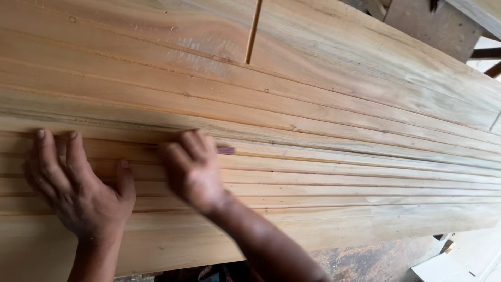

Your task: The person smooths a large wooden plank by hand using a small abrasive tool, moving it back and forth along the grain to remove roughness and create a uniform surface.

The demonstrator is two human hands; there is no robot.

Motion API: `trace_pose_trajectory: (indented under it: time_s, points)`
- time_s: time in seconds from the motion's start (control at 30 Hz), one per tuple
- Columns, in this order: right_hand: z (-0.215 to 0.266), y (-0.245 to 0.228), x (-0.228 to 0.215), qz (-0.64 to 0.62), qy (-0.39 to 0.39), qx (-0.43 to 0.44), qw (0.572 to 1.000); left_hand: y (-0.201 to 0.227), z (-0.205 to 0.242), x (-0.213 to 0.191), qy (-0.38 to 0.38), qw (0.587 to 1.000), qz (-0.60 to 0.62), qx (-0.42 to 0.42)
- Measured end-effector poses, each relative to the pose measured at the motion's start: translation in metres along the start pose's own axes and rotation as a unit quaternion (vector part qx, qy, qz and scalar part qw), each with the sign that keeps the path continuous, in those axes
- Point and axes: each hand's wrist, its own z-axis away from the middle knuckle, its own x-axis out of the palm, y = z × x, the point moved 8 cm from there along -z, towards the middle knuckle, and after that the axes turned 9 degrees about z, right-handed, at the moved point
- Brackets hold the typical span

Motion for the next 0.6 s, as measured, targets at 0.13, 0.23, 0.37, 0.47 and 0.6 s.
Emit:
trace_pose_trajectory:
  time_s: [0.13, 0.23, 0.37, 0.47, 0.6]
  points:
    - [0.001, 0.07, -0.088, -0.023, 0.049, 0.078, 0.995, -0.003, -0.005, 0.003, -0.006, 1.0, -0.001, -0.004]
    - [0.015, 0.105, -0.12, 0.071, 0.035, 0.07, 0.994, -0.01, 0.006, 0.008, 0.0, 1.0, 0.004, -0.012]
    - [0.022, 0.109, -0.104, 0.085, 0.015, 0.02, 0.996, -0.016, 0.001, 0.01, 0.011, 1.0, -0.021, -0.014]
    - [0.028, 0.107, -0.1, 0.085, 0.027, 0.048, 0.995, -0.017, 0.004, 0.014, 0.008, 1.0, -0.01, -0.022]
    - [0.012, 0.081, -0.089, 0.098, 0.042, 0.026, 0.994, -0.024, 0.003, 0.016, 0.021, 0.999, -0.013, -0.023]
